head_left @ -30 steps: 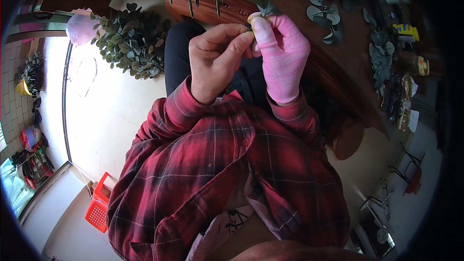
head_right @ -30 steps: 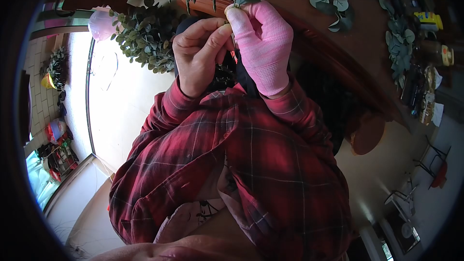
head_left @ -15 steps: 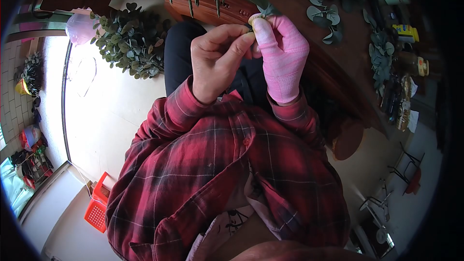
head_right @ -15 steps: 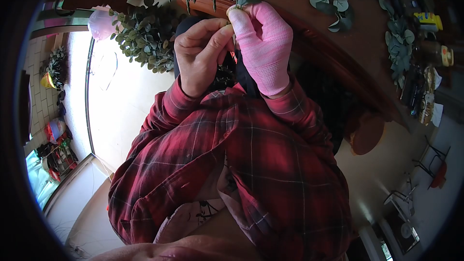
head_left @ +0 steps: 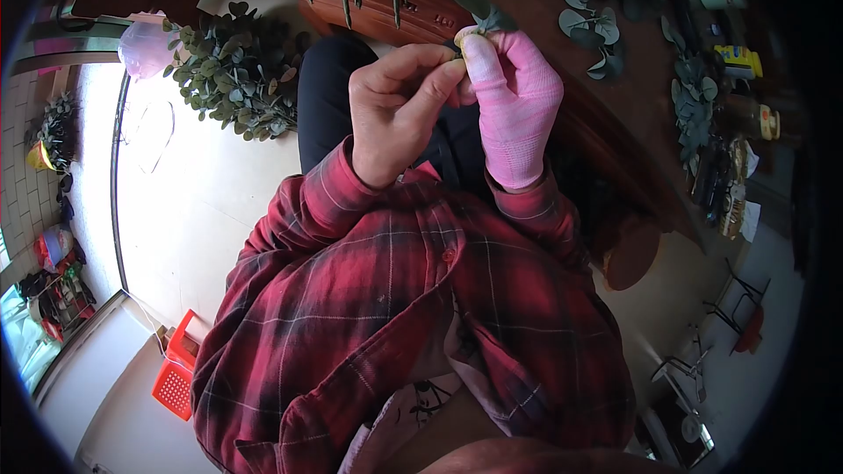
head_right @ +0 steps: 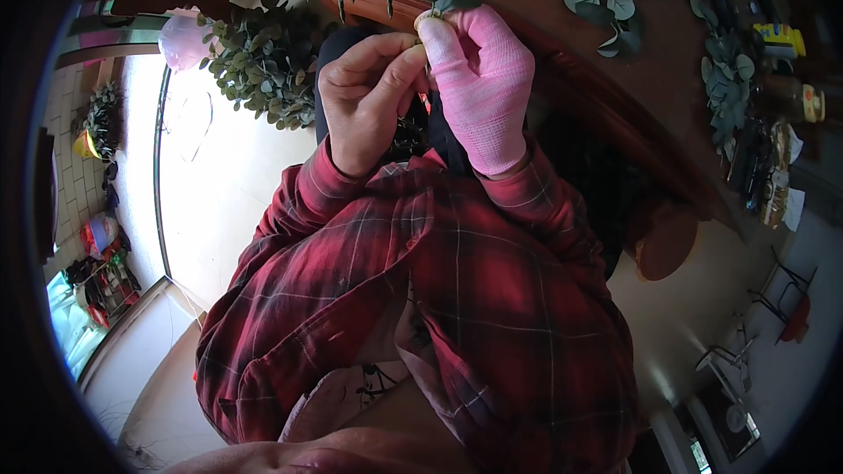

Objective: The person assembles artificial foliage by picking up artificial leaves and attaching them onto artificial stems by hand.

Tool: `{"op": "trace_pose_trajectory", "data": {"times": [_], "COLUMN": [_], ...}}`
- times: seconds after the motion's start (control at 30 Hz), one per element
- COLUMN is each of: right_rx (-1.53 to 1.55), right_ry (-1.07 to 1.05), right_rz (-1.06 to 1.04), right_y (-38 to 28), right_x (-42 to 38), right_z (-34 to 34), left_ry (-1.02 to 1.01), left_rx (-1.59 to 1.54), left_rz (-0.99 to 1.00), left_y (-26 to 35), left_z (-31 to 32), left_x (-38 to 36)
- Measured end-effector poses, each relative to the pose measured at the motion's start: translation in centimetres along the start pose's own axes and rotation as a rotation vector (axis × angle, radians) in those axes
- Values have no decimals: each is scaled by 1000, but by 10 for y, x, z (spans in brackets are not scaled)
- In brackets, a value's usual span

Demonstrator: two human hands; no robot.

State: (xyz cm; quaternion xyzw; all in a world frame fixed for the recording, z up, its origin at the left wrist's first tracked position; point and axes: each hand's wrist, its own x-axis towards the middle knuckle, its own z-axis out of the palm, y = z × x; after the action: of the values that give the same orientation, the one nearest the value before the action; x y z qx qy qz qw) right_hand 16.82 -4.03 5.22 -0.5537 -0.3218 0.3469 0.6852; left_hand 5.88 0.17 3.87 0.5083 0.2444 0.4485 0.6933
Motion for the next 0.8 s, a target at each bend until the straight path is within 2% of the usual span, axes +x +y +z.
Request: {"op": "trace_pose_trajectory", "data": {"times": [0.27,0.37,0.47,0.67,0.8], "right_rx": [-12,13,88,136,92], "right_ry": [16,5,-44,-162,-191], "right_rz": [-40,25,74,177,166], "right_y": [2,-1,-6,-8,-10], "right_x": [0,0,4,12,16], "right_z": [0,-3,-6,-12,-12], "left_ry": [-4,-2,-76,-83,-91], "left_rx": [15,1,-6,-76,-145], "left_rz": [21,23,-91,-149,-193], "left_y": [-3,-5,5,2,4], "left_z": [0,-1,-9,-13,-15], "left_x": [0,1,5,7,8]}}
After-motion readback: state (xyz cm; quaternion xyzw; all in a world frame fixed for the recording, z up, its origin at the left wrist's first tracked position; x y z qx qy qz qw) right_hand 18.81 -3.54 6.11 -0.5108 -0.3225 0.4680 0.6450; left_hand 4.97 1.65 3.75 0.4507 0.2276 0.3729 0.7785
